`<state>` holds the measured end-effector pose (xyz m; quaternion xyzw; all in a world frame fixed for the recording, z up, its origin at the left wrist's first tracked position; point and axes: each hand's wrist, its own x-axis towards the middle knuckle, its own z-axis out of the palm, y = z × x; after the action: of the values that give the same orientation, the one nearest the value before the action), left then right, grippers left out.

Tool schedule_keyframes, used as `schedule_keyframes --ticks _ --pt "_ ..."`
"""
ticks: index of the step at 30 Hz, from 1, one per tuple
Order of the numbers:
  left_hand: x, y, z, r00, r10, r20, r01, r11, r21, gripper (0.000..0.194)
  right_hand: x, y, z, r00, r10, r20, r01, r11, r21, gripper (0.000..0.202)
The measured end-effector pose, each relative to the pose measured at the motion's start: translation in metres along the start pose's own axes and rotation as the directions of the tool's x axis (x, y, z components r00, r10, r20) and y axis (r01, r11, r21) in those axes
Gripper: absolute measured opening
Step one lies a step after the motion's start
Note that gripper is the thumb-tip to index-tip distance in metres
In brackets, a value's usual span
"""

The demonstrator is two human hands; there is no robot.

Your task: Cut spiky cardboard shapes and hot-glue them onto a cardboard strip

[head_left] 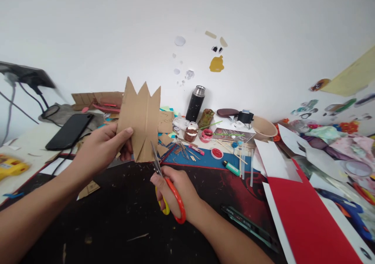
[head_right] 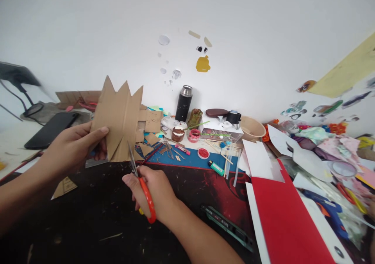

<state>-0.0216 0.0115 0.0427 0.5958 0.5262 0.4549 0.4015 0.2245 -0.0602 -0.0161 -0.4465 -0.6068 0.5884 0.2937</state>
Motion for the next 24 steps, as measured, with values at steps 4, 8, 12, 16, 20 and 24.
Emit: schedule_keyframes --ticks 4,8,12,16,20,24 --pt "-0.0005 -0.0011 0.0026 1.000 0.000 -0.014 -0.001 1.000 -0.030 0.046 -0.0004 0.0015 -0.0003 1.000 -0.006 0.002 0.006 0.998 -0.060 0.048" --pt "0.0004 -0.0043 0.0048 1.000 0.006 -0.015 -0.007 0.999 -0.053 0.046 -0.0010 0.0006 0.0009 1.000 -0.002 -0.007 0.002 0.997 -0.072 0.045" --pt "0.0007 -0.0065 0.0057 1.000 0.003 -0.025 -0.004 0.998 -0.060 0.047 -0.0012 -0.0007 0.0024 0.999 0.023 -0.024 -0.025 0.998 -0.059 0.040" --pt "0.0001 -0.0056 0.0051 1.000 -0.016 -0.022 0.016 0.999 -0.042 0.048 -0.0015 -0.0022 0.0028 0.999 0.038 -0.024 -0.040 0.996 -0.085 0.037" --pt "-0.0001 -0.0048 0.0046 1.000 -0.024 -0.009 0.024 1.000 -0.013 0.048 -0.0018 -0.0017 0.0033 0.999 0.049 -0.024 -0.051 0.994 -0.095 0.038" --pt "0.0001 -0.0058 0.0058 1.000 -0.015 -0.013 0.015 0.999 -0.040 0.047 -0.0027 -0.0003 0.0045 0.998 0.063 -0.020 -0.064 0.992 -0.106 0.039"
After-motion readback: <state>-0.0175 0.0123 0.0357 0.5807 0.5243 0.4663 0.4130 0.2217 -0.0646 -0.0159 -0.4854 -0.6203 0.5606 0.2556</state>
